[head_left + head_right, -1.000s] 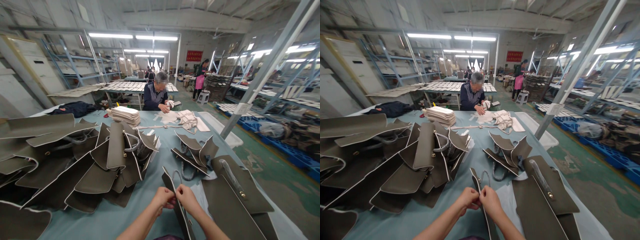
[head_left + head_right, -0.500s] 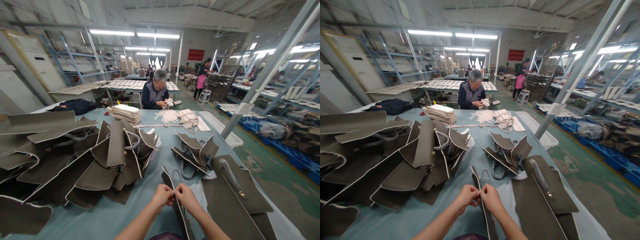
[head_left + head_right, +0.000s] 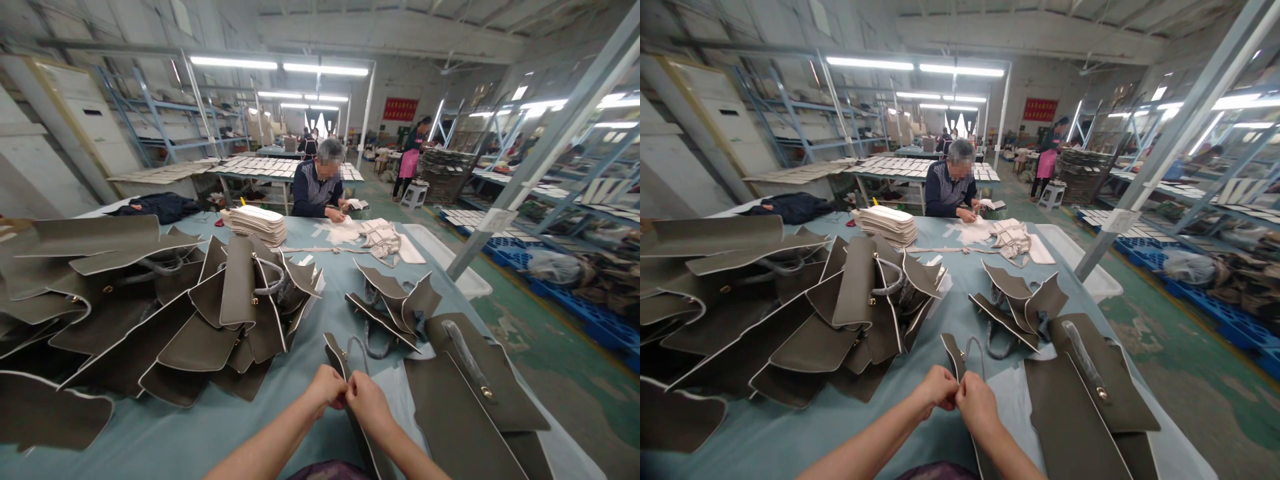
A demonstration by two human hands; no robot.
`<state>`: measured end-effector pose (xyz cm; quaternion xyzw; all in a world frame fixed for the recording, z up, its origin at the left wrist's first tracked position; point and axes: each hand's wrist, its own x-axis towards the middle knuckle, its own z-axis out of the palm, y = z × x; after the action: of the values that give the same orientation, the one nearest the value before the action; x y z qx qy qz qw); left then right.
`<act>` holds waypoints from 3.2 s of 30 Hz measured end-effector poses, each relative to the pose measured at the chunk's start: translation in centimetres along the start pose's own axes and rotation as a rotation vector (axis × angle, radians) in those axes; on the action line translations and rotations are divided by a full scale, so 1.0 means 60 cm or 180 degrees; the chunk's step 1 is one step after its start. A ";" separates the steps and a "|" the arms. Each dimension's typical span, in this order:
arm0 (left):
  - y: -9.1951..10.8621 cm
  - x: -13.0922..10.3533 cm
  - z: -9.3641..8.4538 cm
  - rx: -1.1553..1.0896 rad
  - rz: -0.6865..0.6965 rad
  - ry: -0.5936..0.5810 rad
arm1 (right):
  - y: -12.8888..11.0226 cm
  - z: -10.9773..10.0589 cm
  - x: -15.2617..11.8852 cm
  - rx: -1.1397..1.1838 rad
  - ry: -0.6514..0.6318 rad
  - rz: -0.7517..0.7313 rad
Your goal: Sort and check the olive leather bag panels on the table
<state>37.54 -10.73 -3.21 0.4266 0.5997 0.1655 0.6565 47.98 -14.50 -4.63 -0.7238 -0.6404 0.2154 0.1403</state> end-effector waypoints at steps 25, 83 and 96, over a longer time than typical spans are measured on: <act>-0.005 -0.001 0.026 0.0973 0.0691 0.0224 | 0.102 -0.044 0.042 0.0427 0.0046 0.0327; -0.016 -0.063 -0.073 0.3390 0.2449 -0.0589 | 0.025 -0.103 0.020 0.0795 -0.1286 -0.1507; -0.097 -0.043 0.015 0.4338 0.3973 0.0343 | -0.009 -0.023 0.068 0.0326 -0.1944 -0.1590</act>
<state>36.10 -16.35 -6.01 0.9581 0.2587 0.1203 0.0269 48.53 -10.31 -3.67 -0.4405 -0.7973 0.4117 0.0275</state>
